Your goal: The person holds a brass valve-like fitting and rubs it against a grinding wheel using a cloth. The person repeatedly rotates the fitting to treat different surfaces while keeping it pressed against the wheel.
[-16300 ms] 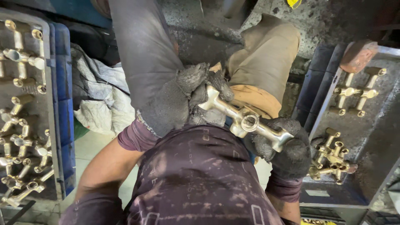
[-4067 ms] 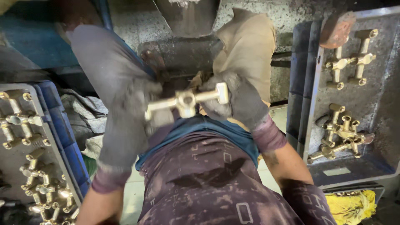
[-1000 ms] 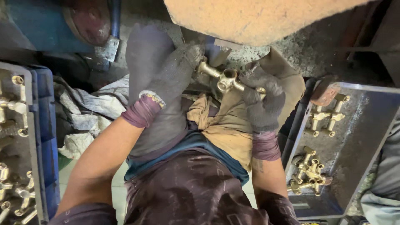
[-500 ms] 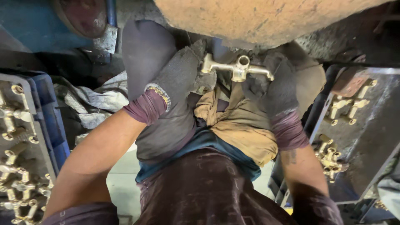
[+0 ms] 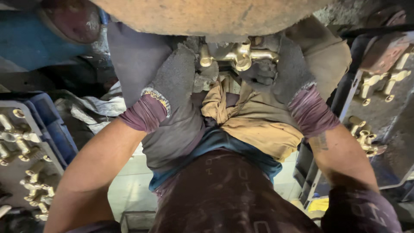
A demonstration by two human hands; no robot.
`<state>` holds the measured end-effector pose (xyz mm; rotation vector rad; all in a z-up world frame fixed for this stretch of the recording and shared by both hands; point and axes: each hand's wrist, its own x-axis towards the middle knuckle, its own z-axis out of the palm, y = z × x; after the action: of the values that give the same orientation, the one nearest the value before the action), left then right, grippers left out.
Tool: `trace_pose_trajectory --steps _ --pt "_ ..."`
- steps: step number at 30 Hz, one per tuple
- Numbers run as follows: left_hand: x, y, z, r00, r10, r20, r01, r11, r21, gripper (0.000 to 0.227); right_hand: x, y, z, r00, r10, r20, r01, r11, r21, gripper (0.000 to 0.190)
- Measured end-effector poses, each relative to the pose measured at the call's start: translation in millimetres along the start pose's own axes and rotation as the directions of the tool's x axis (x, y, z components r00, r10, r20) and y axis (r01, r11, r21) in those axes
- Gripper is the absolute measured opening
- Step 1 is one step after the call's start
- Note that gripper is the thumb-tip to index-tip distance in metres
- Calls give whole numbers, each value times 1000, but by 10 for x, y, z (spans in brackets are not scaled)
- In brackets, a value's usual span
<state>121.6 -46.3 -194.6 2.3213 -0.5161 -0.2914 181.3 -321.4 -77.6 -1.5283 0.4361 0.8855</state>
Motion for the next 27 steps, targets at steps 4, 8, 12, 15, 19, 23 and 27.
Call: trace_pose_trajectory --steps 4,8,12,15,19,23,27 --pt "63 59 -90 985 -104 137 99 994 46 40 104 0 24 859 471 -200 -351 827 438 35" --pt "174 118 -168 990 -46 135 45 999 5 39 243 118 -46 911 413 -2 -353 782 514 37" --pt "152 69 -145 948 -158 276 114 979 168 32 284 250 -133 886 463 -7 -392 757 523 29" --pt "95 -10 -51 984 -73 160 55 992 113 23 279 307 -181 908 418 41 -367 743 560 28" --pt "120 34 -112 983 -108 148 63 957 283 16 266 349 -189 925 368 95 -345 708 616 26" --pt "71 515 -434 994 -87 72 80 992 95 27 -50 490 -184 943 273 189 -321 603 730 25" --pt "-200 1036 -634 976 -179 -127 85 842 -533 29 -711 576 -78 982 35 184 -162 650 743 25"
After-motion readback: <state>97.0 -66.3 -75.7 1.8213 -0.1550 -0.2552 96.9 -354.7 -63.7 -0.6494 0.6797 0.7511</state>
